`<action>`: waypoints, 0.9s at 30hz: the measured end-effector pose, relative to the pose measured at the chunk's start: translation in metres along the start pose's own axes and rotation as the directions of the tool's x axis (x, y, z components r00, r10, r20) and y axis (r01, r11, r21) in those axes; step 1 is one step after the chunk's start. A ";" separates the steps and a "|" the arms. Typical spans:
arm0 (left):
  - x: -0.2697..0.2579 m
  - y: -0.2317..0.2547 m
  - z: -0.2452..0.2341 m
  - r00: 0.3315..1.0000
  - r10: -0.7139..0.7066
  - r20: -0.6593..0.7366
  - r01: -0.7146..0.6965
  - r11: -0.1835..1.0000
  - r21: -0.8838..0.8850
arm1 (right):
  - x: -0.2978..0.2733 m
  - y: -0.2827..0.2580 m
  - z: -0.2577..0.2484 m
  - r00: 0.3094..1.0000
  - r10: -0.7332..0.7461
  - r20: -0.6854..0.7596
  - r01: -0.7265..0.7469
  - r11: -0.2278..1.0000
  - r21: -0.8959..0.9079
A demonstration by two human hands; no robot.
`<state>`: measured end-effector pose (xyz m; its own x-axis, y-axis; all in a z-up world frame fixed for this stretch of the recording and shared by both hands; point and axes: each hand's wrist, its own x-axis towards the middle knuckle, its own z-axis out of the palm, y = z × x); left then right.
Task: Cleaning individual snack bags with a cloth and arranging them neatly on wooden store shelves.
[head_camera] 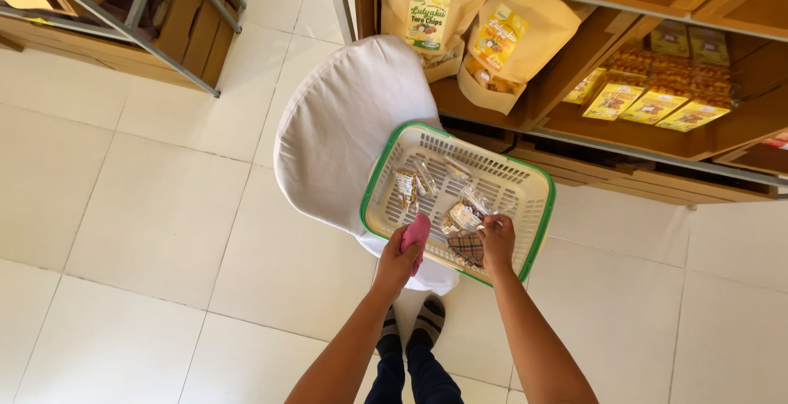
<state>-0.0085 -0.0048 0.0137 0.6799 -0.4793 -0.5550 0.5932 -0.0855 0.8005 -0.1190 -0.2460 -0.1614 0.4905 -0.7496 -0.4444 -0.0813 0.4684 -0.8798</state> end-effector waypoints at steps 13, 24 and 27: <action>-0.048 0.084 0.009 0.788 0.609 -0.088 -0.524 0.740 0.422 | -0.111 -0.122 0.067 0.966 -0.054 0.253 -0.034 0.943 0.332; -0.165 0.203 0.032 0.420 0.793 0.441 -0.823 0.129 0.553 | -0.238 -0.245 0.092 0.962 0.072 0.263 -0.147 0.949 0.279; -0.191 0.225 0.024 0.459 0.675 0.577 -0.842 0.125 0.524 | -0.262 -0.270 0.084 0.965 0.096 0.244 -0.169 0.939 0.299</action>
<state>-0.0155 0.0470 0.3054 0.4640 -0.7821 0.4159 -0.7244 -0.0648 0.6863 -0.1527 -0.1368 0.2062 0.6772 -0.5645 -0.4720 0.1004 0.7063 -0.7008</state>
